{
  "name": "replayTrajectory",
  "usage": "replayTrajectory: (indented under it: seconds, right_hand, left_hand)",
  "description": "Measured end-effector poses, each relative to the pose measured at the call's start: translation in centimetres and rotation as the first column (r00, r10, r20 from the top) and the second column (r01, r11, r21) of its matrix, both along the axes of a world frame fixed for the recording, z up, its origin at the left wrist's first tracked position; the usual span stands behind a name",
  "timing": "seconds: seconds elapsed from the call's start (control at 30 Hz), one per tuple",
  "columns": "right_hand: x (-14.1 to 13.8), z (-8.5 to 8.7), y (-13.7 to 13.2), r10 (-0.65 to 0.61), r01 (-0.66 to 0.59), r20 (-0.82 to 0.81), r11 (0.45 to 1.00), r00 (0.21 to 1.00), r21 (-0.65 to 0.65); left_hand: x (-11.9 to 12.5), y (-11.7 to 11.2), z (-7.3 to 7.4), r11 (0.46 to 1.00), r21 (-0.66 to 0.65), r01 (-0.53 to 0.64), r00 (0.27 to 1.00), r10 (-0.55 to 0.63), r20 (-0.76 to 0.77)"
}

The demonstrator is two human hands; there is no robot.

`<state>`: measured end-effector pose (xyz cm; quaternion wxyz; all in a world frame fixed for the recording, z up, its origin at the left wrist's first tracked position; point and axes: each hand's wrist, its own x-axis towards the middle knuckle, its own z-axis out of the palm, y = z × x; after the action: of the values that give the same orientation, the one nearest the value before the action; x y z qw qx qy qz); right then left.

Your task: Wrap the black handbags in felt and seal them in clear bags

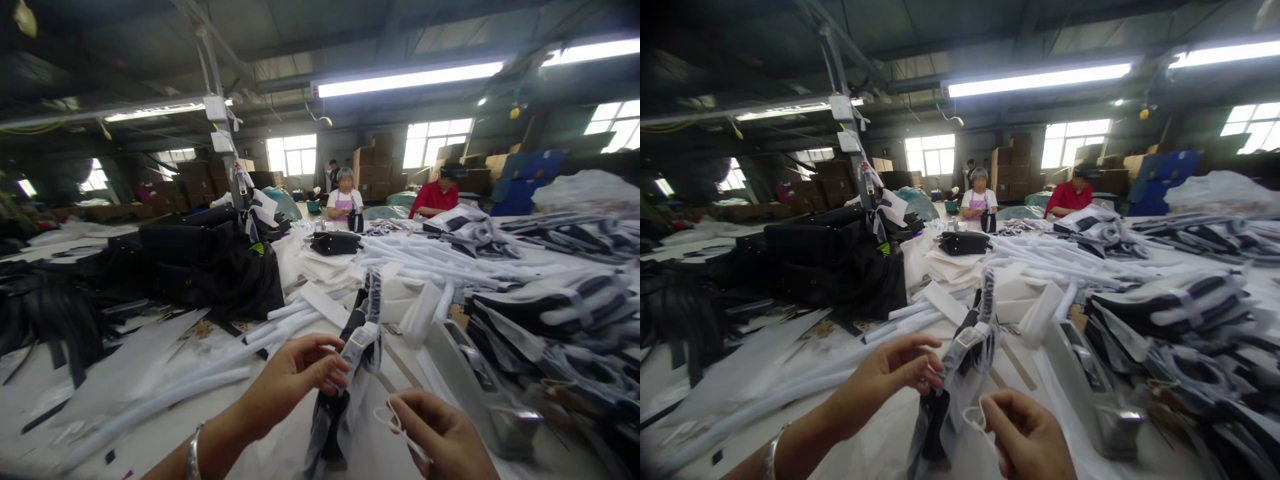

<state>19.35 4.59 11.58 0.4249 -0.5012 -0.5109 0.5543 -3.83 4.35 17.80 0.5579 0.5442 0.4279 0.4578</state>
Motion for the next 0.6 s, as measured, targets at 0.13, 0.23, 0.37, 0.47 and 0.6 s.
replayTrajectory:
  seconds: [0.13,0.23,0.37,0.47,0.6]
  right_hand:
    - [-0.1,-0.9,2.5,-0.049,0.026,0.233,0.994,0.971,0.104]
    - [-1.4,-1.1,3.8,-0.013,-0.038,0.318,0.988,0.948,0.153]
    - [-3.3,-0.7,5.0,0.05,-0.106,0.314,0.981,0.948,0.164]
    - [-4.1,-0.1,5.5,0.067,-0.118,0.284,0.979,0.957,0.166]
    - [-4.2,0.4,5.6,0.11,-0.141,0.225,0.982,0.968,0.127]
  left_hand:
    - [-1.5,4.2,-1.6,0.996,0.09,-0.021,0.949,0.048,-0.313]
    - [-1.7,6.7,-2.3,0.99,0.062,0.124,0.915,-0.09,-0.394]
    - [-1.2,8.7,-2.3,0.949,0.028,0.314,0.852,-0.268,-0.45]
    - [-0.7,9.5,-2.2,0.918,0.027,0.395,0.812,-0.336,-0.478]
    - [-0.6,9.5,-2.7,0.935,0.043,0.352,0.837,-0.294,-0.462]
